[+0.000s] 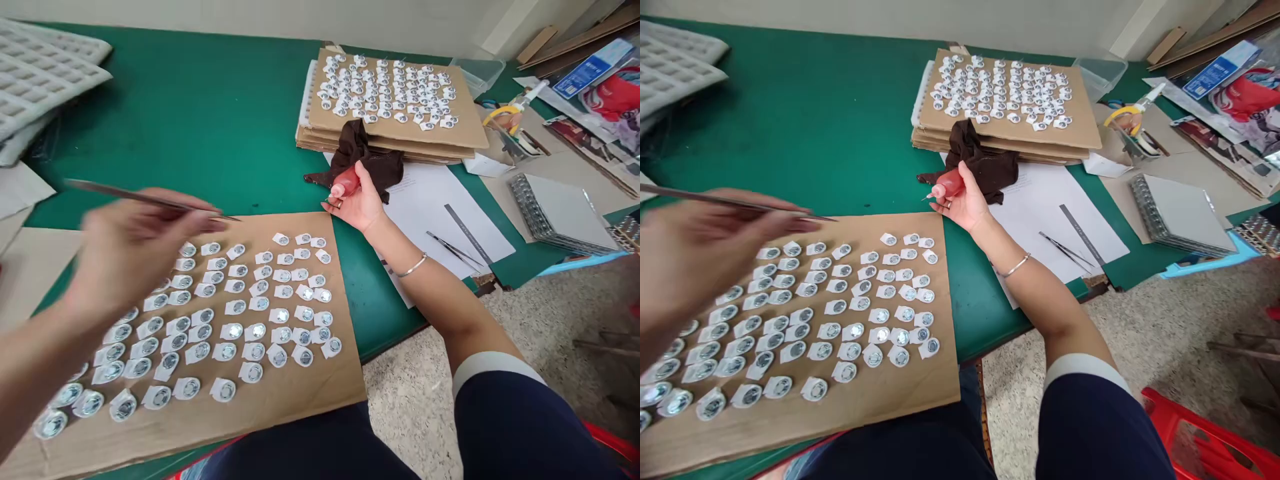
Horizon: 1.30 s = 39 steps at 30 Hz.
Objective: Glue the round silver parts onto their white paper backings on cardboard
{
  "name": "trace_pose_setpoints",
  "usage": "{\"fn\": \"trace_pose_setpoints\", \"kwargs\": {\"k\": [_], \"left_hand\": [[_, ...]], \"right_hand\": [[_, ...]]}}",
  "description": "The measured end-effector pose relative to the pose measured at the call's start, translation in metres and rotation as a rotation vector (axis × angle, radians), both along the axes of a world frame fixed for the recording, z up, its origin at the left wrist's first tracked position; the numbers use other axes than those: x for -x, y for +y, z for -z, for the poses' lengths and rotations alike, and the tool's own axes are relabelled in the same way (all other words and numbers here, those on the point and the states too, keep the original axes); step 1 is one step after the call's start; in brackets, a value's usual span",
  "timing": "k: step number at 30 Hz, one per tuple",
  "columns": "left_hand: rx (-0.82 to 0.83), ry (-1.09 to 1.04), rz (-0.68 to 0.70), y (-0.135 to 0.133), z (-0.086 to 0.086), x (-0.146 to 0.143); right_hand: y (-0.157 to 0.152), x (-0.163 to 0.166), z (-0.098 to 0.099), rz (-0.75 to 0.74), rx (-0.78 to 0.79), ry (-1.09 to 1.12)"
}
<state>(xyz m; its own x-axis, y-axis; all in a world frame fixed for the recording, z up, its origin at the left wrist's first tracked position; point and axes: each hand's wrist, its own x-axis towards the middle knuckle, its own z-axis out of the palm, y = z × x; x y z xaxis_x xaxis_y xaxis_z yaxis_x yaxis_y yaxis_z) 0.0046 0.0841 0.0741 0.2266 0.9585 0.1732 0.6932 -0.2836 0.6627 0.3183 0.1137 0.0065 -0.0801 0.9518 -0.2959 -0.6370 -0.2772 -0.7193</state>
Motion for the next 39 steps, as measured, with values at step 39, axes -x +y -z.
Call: {"fn": "trace_pose_setpoints", "kwargs": {"k": [39], "left_hand": [[-0.123, 0.005, 0.566, -0.012, 0.044, -0.098]], "right_hand": [[-0.022, -0.003, -0.040, 0.151, -0.159, -0.251]]}}
